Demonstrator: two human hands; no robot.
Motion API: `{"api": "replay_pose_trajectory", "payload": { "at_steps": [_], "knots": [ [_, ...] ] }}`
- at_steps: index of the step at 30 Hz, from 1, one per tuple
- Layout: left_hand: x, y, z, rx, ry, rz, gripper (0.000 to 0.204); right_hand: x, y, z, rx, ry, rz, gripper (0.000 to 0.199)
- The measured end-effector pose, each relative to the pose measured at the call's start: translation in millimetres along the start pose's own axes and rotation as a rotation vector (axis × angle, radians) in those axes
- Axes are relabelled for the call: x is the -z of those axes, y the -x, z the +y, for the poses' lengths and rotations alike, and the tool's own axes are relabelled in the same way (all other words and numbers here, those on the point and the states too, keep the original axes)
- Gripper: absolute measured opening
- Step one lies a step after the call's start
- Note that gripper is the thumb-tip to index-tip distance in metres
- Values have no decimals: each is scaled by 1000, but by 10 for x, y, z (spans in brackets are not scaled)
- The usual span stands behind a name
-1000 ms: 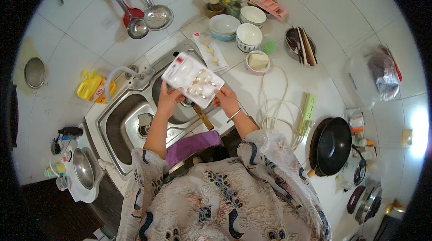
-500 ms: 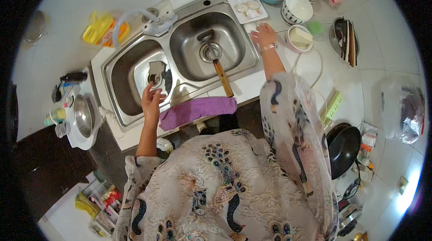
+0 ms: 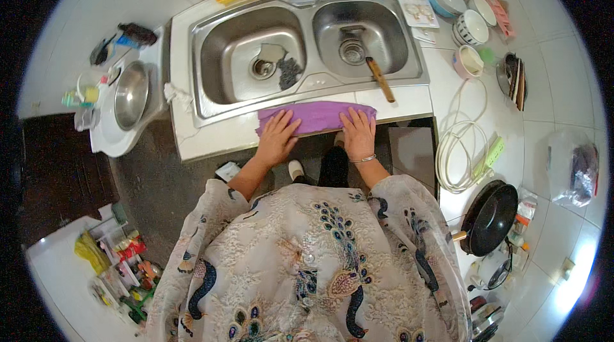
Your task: The person cleans the kitchen sink area with a purple cloth, then moves to a table to prepare for dough work. They handle a bag of green vegetables, a round wooden board, and a bowl of dough. The person spreads flour on a plastic sheet covering the table and then transfers the dough from the bowl onto the floured surface.
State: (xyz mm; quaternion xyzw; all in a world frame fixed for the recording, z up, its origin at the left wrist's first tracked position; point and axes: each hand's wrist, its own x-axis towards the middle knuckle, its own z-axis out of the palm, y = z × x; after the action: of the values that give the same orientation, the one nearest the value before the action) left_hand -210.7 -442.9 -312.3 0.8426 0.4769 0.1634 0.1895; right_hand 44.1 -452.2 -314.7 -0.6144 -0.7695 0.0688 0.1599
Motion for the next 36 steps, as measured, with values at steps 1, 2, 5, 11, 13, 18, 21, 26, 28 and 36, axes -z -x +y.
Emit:
{"api": "replay_pose_trajectory", "payload": {
  "at_steps": [1, 2, 5, 11, 13, 18, 21, 26, 28, 36],
  "knots": [
    [52, 200, -147, -15, -12, 2, 50, -47, 46, -44, 66, -48, -2, 35],
    [103, 393, -277, -30, -23, 4, 51, -89, 88, -103, 132, -95, -5, 33],
    [260, 807, -606, -46, 132, 92, 42, -120, 40, -466, 149, -168, -28, 18],
    [1084, 573, -740, 415, 806, -48, 26, 397, -596, -865, -55, -568, -399, 23],
    [1214, 424, -875, 504, 827, -83, 30, 398, -788, -778, -139, -458, -303, 32],
    [853, 243, -900, 523, 750, 332, 29, 237, -895, -869, -515, -1101, -259, 35],
    [651, 180, -766, 784, 1630, 214, 39, -80, -845, -1145, -736, -1873, -590, 43],
    [274, 170, -963, 933, 2033, 237, 49, -662, -798, -1023, -964, -1942, -430, 42],
    [339, 97, -1038, 966, 2006, 215, 41, -678, -890, -1011, -981, -1880, -435, 42],
    [513, 635, -725, 301, -134, 238, 54, -369, -423, -1027, 189, 46, -133, 56]
  ]
}}
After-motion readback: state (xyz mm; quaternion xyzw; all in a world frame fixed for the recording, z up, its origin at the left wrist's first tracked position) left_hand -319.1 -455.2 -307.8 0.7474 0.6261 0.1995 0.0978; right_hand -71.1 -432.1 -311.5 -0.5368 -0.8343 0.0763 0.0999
